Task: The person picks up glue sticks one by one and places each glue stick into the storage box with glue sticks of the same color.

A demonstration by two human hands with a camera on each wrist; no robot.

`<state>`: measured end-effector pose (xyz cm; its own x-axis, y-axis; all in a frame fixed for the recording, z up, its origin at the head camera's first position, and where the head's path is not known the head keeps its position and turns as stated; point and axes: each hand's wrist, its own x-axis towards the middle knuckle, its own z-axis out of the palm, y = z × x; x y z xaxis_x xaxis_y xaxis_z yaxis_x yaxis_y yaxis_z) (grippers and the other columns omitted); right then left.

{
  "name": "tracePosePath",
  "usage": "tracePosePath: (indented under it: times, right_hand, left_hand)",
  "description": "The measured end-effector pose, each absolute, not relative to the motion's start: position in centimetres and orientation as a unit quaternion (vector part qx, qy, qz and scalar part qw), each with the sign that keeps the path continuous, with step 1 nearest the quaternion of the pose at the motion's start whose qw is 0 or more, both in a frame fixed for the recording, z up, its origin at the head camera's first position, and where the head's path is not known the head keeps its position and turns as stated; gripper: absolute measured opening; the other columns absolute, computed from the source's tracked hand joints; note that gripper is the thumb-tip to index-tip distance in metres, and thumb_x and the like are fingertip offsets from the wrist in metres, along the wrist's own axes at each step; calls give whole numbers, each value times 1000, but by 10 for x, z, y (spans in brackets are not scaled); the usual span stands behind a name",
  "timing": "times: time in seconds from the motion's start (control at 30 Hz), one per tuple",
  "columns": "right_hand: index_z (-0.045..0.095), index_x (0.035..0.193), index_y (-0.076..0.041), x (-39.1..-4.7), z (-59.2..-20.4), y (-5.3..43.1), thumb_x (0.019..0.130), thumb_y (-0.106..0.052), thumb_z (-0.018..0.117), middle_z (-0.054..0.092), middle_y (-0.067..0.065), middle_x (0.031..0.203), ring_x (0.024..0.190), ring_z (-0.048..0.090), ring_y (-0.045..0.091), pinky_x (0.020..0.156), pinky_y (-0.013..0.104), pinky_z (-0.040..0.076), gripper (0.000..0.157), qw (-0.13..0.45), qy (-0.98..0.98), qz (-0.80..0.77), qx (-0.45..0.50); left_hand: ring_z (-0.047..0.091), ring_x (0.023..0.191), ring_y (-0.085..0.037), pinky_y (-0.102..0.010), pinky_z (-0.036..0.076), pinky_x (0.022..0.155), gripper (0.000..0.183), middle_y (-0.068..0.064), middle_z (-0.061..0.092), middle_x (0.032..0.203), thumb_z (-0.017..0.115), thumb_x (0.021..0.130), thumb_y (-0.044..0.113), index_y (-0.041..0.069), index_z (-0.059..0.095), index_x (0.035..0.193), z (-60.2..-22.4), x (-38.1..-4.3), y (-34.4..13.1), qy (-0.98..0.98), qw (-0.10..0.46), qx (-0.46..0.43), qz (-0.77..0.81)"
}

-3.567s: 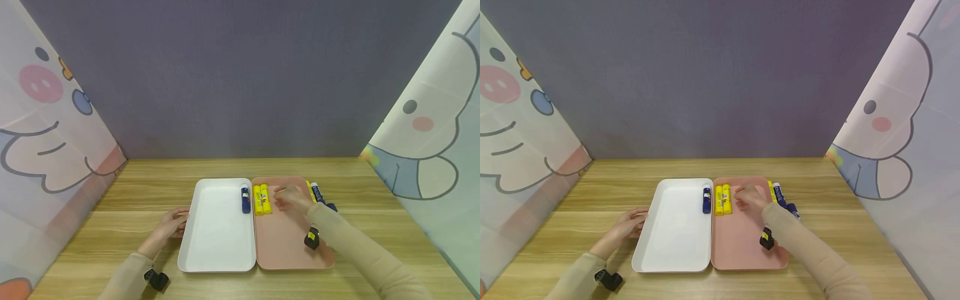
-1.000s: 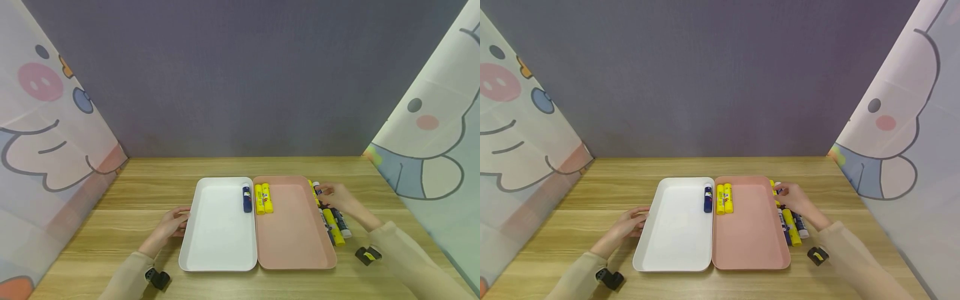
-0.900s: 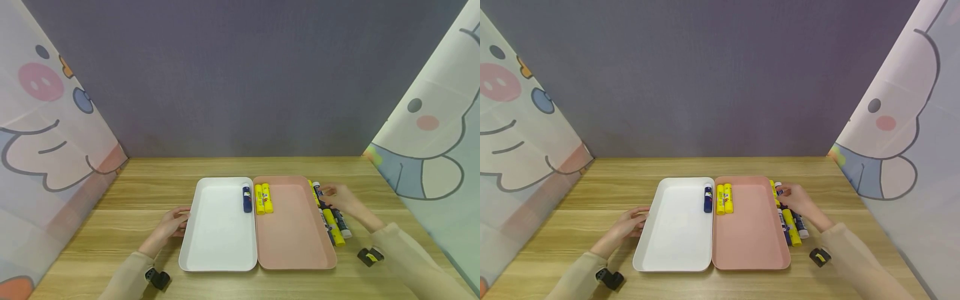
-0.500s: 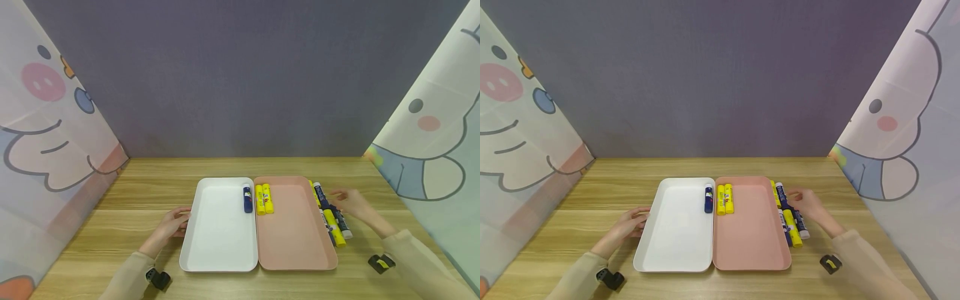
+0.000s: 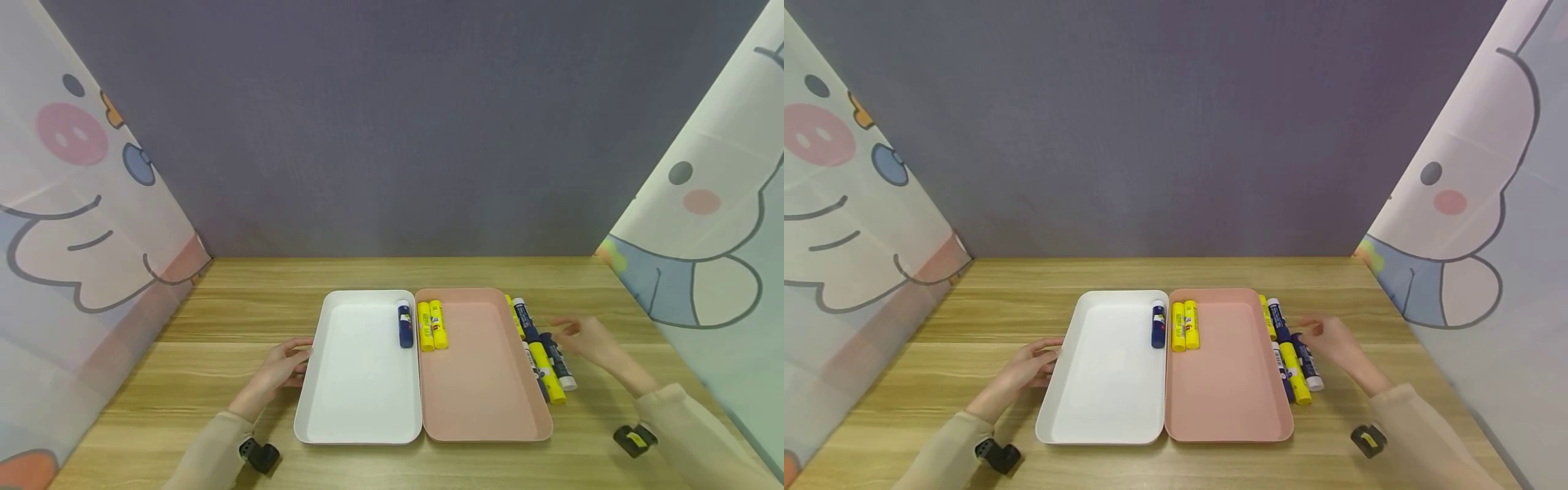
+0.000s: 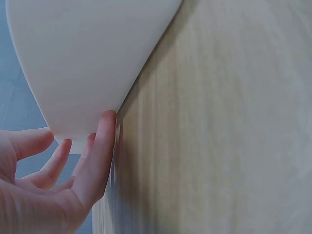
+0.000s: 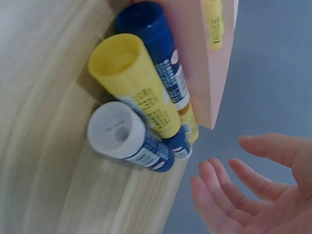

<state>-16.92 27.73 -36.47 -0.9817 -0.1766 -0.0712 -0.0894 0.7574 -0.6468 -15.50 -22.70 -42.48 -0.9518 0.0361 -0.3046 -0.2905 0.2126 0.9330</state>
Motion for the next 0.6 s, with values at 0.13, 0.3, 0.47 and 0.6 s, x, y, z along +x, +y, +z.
tracePosePath:
  times: [0.13,0.3,0.47,0.6]
  right_hand:
    - [48,110,17,-168,-368,281,83,-7,55,59,23,83,64,56,22,51,29,45,37,68,943,-320,-64]
    - [49,109,16,-168,-376,286,82,-7,55,59,20,80,59,53,19,50,30,42,36,74,948,-308,-45]
    - [47,110,16,-166,-382,290,81,-7,54,59,15,77,55,49,17,48,30,40,38,81,947,-310,-37]
    - [46,110,17,-165,-386,292,80,-7,55,60,15,76,57,52,19,49,30,43,40,83,946,-310,-36]
  left_hand:
    - [63,72,-18,-35,52,62,39,-13,61,97,47,92,13,-5,40,125,-424,-155,-227,769,130,-84,620]
    - [63,72,-17,-35,51,62,39,-12,61,96,48,91,13,-6,40,125,-424,-155,-226,766,128,-85,624]
    - [63,71,-17,-35,52,62,39,-11,62,94,47,91,13,-6,40,125,-425,-155,-227,768,128,-83,623]
    - [63,71,-18,-35,52,62,40,-11,62,94,48,91,14,-6,40,125,-426,-155,-227,766,128,-83,625]
